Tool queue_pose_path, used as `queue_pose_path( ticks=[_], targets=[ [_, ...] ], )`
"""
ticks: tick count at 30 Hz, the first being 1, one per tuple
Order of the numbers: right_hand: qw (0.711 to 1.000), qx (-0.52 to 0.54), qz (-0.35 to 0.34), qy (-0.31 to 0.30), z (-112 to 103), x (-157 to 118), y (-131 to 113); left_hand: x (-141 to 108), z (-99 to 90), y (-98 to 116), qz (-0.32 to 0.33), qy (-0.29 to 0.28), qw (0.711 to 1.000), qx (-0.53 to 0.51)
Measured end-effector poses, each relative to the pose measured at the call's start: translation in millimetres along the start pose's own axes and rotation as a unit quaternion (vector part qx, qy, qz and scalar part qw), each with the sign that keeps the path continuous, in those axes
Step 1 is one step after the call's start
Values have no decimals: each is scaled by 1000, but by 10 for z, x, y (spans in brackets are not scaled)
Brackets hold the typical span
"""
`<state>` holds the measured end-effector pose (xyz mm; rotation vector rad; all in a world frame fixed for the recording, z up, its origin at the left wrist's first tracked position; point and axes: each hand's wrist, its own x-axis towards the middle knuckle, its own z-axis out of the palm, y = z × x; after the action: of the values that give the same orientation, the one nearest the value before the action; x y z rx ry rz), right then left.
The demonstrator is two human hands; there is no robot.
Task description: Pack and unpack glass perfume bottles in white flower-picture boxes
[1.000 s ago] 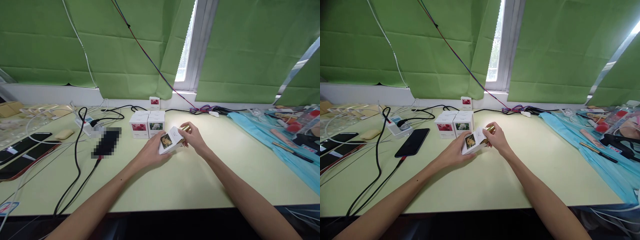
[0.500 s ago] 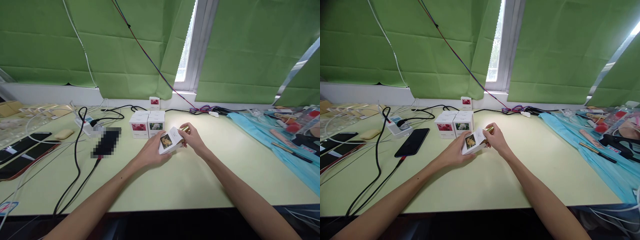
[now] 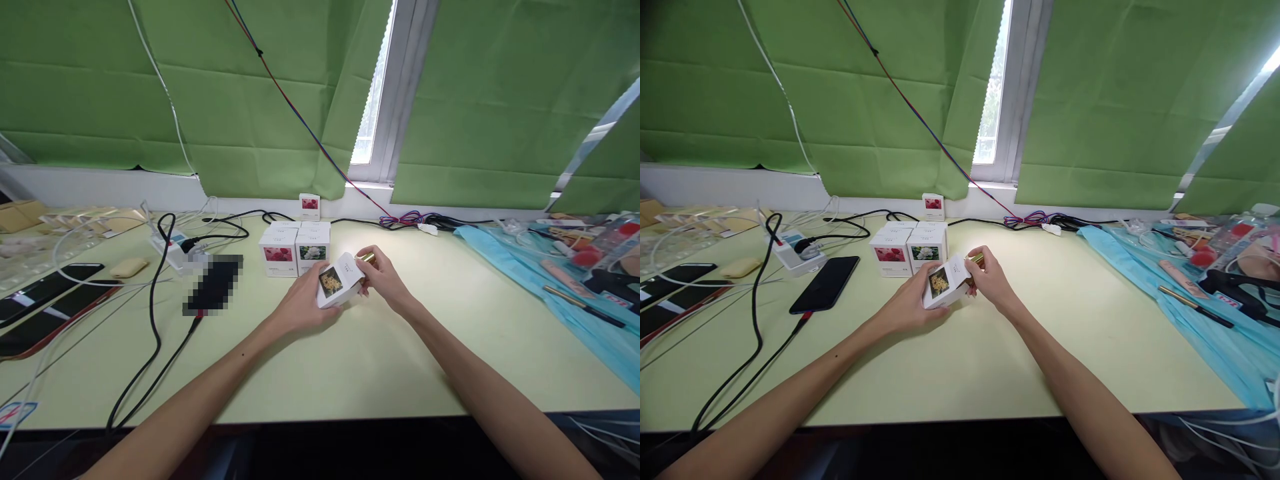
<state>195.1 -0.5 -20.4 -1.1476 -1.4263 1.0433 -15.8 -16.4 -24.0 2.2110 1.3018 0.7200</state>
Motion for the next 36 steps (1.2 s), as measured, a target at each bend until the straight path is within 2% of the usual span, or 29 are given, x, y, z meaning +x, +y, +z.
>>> queue_pose_path(
  ticks=[7,14,36],
  targets=[
    [1000,9,-7,-8,3,21,32,17,14,-16,-21,5,1000,-7],
    [1000,-2,7,4,8,30,42,16,8,15,-35,9,999,-8],
    [999,-46,-8,27,-6,14,15,16,16,42,-59,15,998,-16]
  ],
)
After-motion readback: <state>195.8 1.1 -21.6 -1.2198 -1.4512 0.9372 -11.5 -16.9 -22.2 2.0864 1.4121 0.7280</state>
